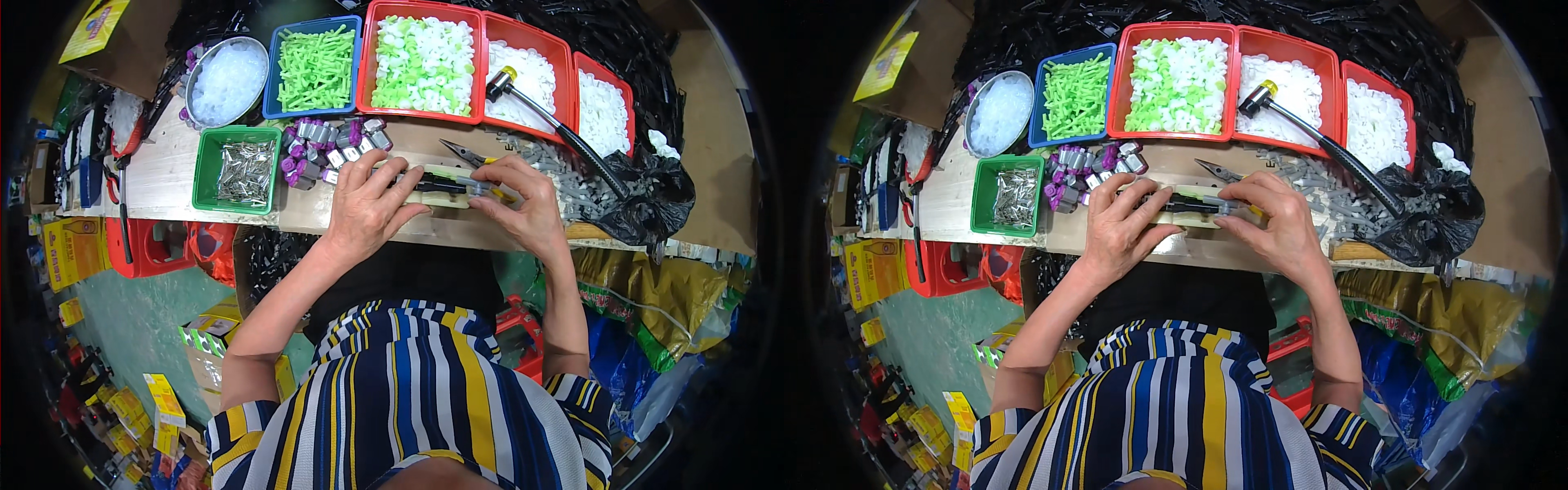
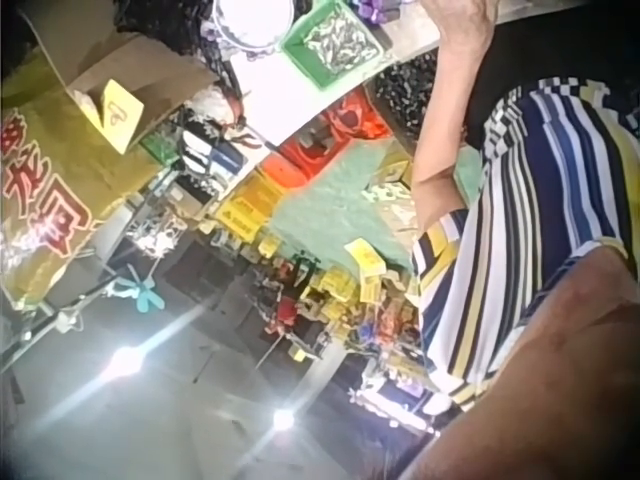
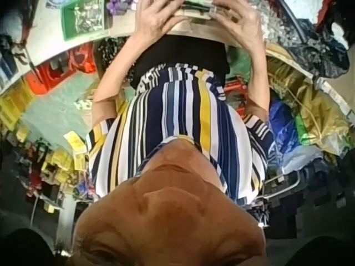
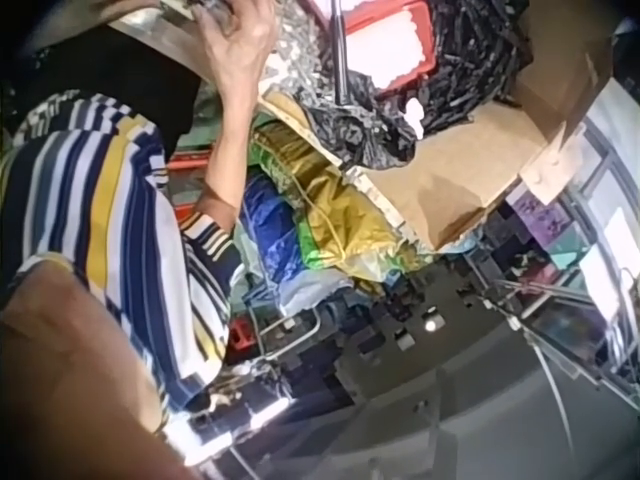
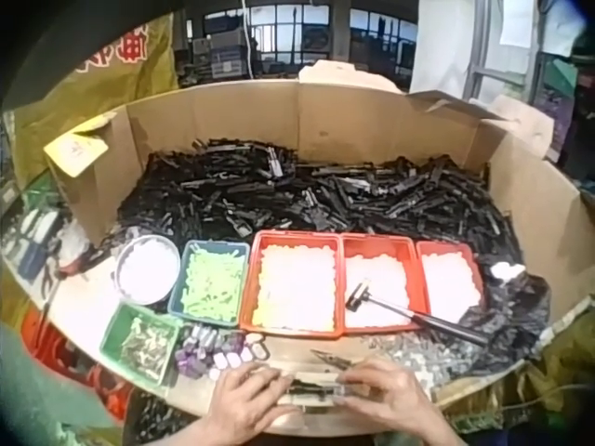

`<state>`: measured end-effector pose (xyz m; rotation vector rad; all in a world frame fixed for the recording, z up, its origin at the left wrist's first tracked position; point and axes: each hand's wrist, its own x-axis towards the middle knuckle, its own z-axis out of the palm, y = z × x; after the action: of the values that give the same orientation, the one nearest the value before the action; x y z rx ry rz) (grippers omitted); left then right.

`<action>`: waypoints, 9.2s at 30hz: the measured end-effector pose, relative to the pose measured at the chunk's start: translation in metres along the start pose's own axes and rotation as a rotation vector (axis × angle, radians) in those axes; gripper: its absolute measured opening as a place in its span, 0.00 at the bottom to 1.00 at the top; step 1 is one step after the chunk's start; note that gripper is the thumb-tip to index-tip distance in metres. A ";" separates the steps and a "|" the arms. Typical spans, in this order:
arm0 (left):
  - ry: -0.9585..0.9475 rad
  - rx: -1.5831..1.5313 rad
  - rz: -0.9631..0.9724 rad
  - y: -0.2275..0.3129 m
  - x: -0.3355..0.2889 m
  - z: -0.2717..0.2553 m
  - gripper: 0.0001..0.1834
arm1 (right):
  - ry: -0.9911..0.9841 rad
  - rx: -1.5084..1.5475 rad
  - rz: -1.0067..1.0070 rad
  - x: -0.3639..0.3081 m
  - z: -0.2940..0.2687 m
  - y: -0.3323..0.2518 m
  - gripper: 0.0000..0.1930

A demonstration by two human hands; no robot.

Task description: Assembling small electronic and plastic components on a base plate using hands and pliers at a workbench.

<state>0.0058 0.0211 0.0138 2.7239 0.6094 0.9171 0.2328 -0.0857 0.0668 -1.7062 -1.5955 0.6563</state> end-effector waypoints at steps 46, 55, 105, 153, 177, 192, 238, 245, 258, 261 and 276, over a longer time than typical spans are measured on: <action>0.089 0.027 0.074 0.005 -0.021 0.007 0.21 | -0.012 -0.001 -0.050 0.011 0.021 0.002 0.16; 0.096 0.020 0.076 0.004 -0.024 0.009 0.22 | 0.063 0.073 -0.016 0.002 0.024 0.011 0.15; 0.125 -0.038 0.067 0.003 -0.024 0.009 0.23 | 0.202 -0.126 -0.221 0.005 0.027 -0.001 0.13; 0.118 -0.153 -0.111 0.012 0.011 -0.019 0.13 | 0.235 -0.360 -0.374 0.059 -0.055 0.016 0.12; 0.202 -0.602 -0.536 0.011 0.016 -0.052 0.13 | 0.446 0.090 -0.333 0.132 -0.097 0.015 0.08; 0.283 -1.452 -0.952 0.003 0.034 -0.063 0.14 | -0.003 0.043 -0.433 0.048 -0.014 -0.054 0.25; 0.218 -0.494 -0.542 0.002 -0.008 -0.053 0.15 | -0.097 -0.227 -0.310 0.035 0.043 -0.009 0.15; 0.022 -0.158 0.069 0.008 0.001 -0.007 0.19 | -0.057 -0.198 -0.308 0.031 0.046 -0.008 0.16; 0.039 0.011 0.280 -0.002 0.002 -0.002 0.21 | 0.200 -0.959 0.031 0.008 -0.071 0.035 0.22; 0.046 0.024 0.290 -0.002 0.004 -0.002 0.22 | 0.168 -0.800 0.046 0.014 -0.076 0.044 0.21; 0.046 0.009 0.278 -0.001 0.005 -0.003 0.23 | -0.019 -0.214 0.032 -0.063 -0.031 -0.016 0.14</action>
<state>0.0070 0.0245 0.0181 2.8496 0.2449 1.0409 0.2388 -0.1526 0.0925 -1.8877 -1.7052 0.5349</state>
